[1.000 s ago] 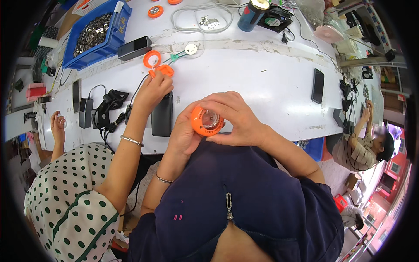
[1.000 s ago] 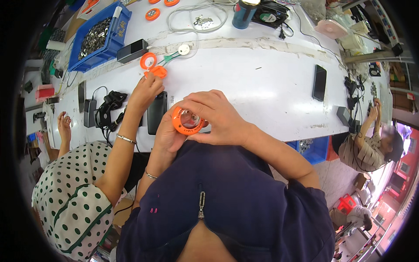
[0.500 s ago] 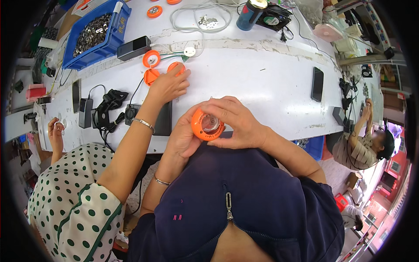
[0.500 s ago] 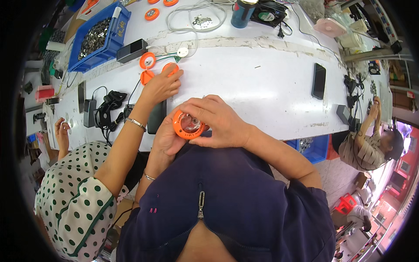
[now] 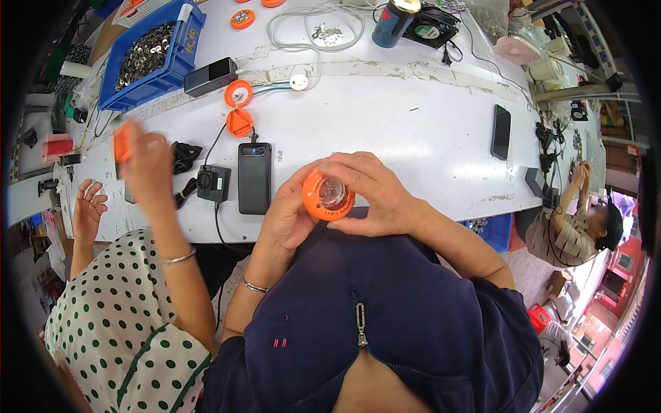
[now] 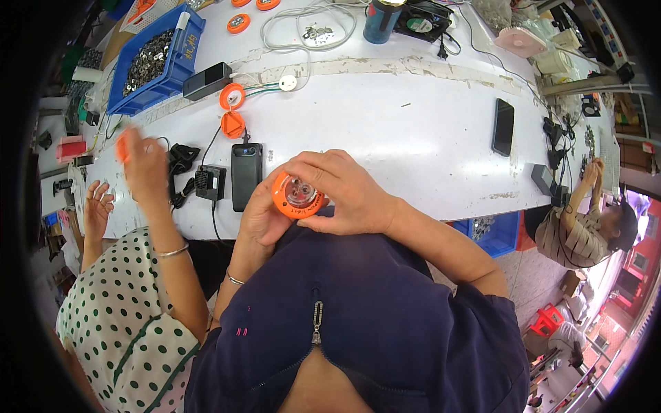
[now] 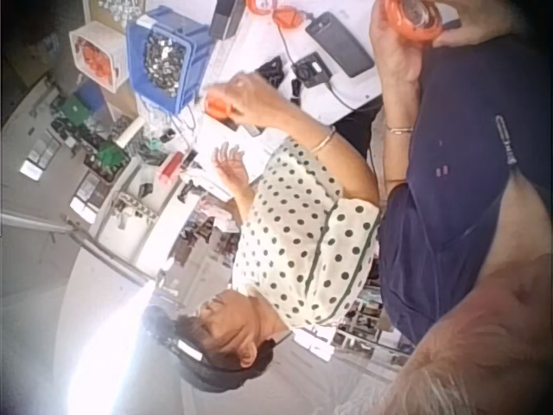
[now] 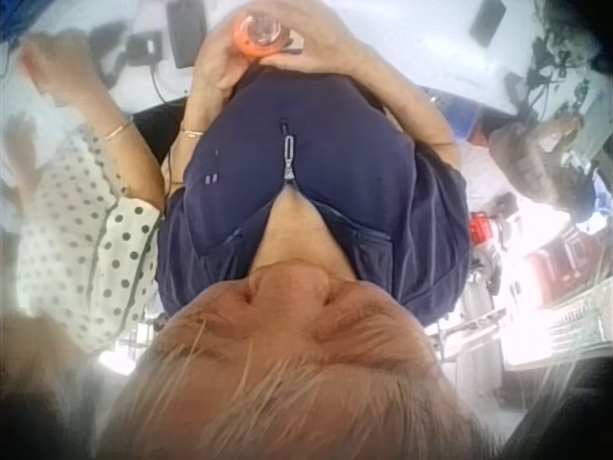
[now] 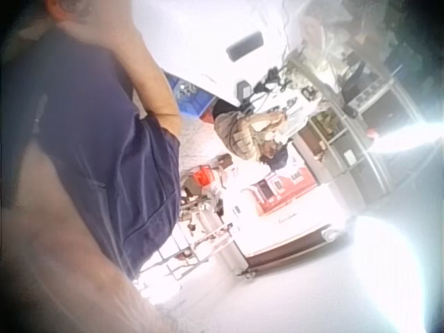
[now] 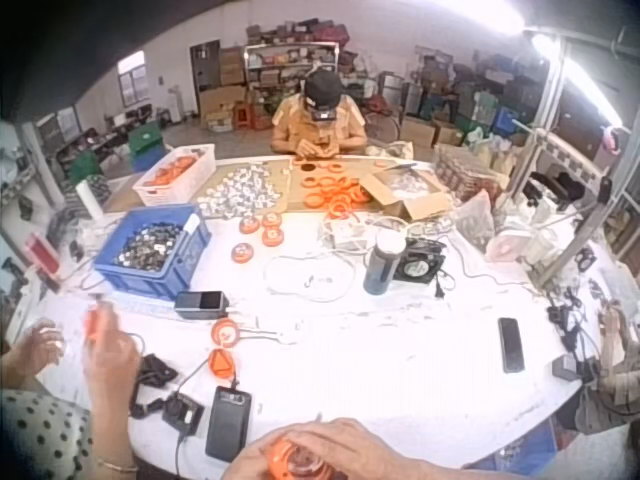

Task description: Assembling small electronic components into orange plastic housings.

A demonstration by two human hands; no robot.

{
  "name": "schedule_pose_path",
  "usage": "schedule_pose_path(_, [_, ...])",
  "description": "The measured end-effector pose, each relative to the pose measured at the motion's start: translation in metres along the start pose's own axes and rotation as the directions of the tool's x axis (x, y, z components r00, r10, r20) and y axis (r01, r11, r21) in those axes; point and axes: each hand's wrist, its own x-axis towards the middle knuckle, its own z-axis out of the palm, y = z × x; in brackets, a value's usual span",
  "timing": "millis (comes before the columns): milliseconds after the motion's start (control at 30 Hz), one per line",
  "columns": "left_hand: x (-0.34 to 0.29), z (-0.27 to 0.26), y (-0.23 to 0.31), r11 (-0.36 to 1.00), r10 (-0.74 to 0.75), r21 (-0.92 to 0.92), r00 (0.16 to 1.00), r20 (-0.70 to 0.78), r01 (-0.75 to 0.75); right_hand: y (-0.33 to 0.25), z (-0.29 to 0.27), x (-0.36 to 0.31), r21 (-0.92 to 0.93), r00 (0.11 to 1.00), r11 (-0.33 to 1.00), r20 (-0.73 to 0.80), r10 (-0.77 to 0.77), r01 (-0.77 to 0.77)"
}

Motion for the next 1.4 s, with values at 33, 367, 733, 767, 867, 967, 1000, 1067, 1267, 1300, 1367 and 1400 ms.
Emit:
schedule_pose_path(33, [0.000, 0.000, 0.001, 1.000, 0.000, -0.001, 1.000, 0.000, 0.000, 0.001, -0.001, 0.000, -0.018, 1.000, 1.000, -0.003, 0.007, -0.007])
schedule_pose_path(367, [0.001, -0.002, 0.001, 0.985, -0.029, -0.170, 0.998, 0.058, 0.038, -0.002, 0.004, 0.005, -0.160, 0.996, 0.985, 0.041, 0.077, -0.070])
schedule_pose_path(733, [0.001, 0.001, 0.003, 0.987, -0.022, -0.159, 0.999, 0.029, 0.027, -0.003, 0.005, 0.006, -0.184, 0.996, 0.980, 0.035, 0.077, -0.069])
schedule_pose_path(767, [0.001, 0.001, 0.002, 0.989, -0.021, -0.148, 1.000, 0.008, 0.022, -0.003, 0.005, 0.007, -0.174, 0.995, 0.981, 0.044, 0.094, -0.085])
schedule_pose_path(867, [0.000, 0.002, 0.002, 0.993, -0.006, -0.121, 1.000, -0.006, 0.005, -0.004, 0.005, 0.006, -0.194, 0.996, 0.979, 0.031, 0.079, -0.071])
schedule_pose_path(967, [-0.003, 0.008, 0.004, 0.999, 0.035, 0.000, 0.999, 0.009, -0.035, -0.004, 0.005, 0.005, -0.227, 0.996, 0.970, 0.013, 0.090, -0.084])
schedule_pose_path(1000, [-0.004, 0.010, 0.004, 0.992, 0.064, 0.106, 0.998, 0.017, -0.065, -0.005, 0.005, 0.005, -0.226, 0.996, 0.970, 0.013, 0.089, -0.084])
schedule_pose_path(1067, [-0.005, 0.010, 0.003, 0.990, 0.067, 0.124, 0.998, -0.008, -0.065, -0.007, 0.005, 0.006, -0.255, 0.994, 0.962, -0.005, 0.106, -0.104])
schedule_pose_path(1267, [-0.005, 0.010, 0.001, 0.986, 0.072, 0.150, 0.997, -0.010, -0.070, -0.006, 0.005, 0.000, -0.108, 0.983, 0.978, 0.025, 0.184, -0.180])
schedule_pose_path(1300, [-0.005, 0.010, 0.001, 0.989, 0.065, 0.135, 0.998, -0.012, -0.062, -0.006, 0.005, 0.001, -0.108, 0.983, 0.978, 0.026, 0.183, -0.179])
schedule_pose_path(1367, [-0.006, 0.012, 0.000, 0.990, 0.062, 0.128, 0.998, 0.000, -0.061, -0.008, 0.004, 0.002, 0.071, 0.980, 0.978, -0.023, 0.197, -0.195])
schedule_pose_path(1400, [-0.006, 0.014, 0.000, 0.991, 0.055, 0.121, 0.998, 0.014, -0.057, -0.007, 0.004, 0.001, 0.071, 0.980, 0.978, -0.025, 0.198, -0.196])
